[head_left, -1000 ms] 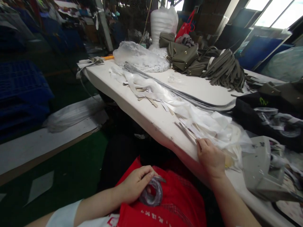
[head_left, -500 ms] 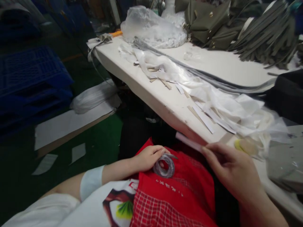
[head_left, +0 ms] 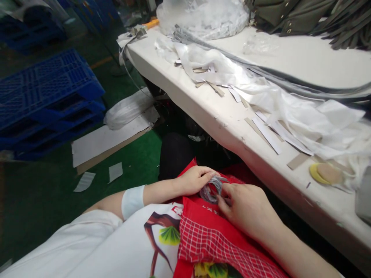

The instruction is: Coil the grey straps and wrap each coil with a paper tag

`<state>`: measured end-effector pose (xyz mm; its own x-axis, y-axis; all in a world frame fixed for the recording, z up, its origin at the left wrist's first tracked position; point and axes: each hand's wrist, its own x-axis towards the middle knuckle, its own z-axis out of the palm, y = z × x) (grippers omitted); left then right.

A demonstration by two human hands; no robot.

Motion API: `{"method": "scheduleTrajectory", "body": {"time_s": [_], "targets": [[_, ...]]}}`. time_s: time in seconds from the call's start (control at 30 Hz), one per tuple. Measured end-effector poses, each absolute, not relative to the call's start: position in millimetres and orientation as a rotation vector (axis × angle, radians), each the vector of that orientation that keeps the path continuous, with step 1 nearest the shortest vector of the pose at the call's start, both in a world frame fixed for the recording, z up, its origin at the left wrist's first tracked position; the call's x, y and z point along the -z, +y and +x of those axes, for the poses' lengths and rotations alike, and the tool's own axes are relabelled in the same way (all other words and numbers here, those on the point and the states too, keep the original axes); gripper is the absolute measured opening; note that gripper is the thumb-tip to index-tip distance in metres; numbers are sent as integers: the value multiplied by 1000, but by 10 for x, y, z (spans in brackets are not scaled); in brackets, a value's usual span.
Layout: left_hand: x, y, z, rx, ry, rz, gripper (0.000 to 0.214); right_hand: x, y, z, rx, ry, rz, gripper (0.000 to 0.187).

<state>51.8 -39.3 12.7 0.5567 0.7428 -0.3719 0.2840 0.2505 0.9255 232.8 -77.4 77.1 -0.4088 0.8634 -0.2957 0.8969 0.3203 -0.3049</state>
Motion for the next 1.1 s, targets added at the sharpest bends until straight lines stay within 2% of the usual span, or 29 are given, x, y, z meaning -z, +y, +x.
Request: {"method": "scheduleTrajectory", "body": {"time_s": [0.27,0.37,0.6,0.97,1.03,1.1], "targets": [[-129,-405,528,-345,1026,1369,32,-607,-819,2257,427,2508,1772,22],[-130,-394,551,-350,1067,1444,26,-593,-851,2287,466,2505,1809,23],[-198,-335,541,-317,1057,1539,24,-654,-919,2607,1193,2382,1904,16],[-335,-391,747,-283,948,1800,32,-356,-708,2702,1542,2349,2252,21],[-308,-402,740,-304,922,1816,31,-273,-694,2703,1806,2173,2295,33],[-282,-411,731,-337,918,1804,28,-171,-688,2670,2250,1826,2252,52]]}}
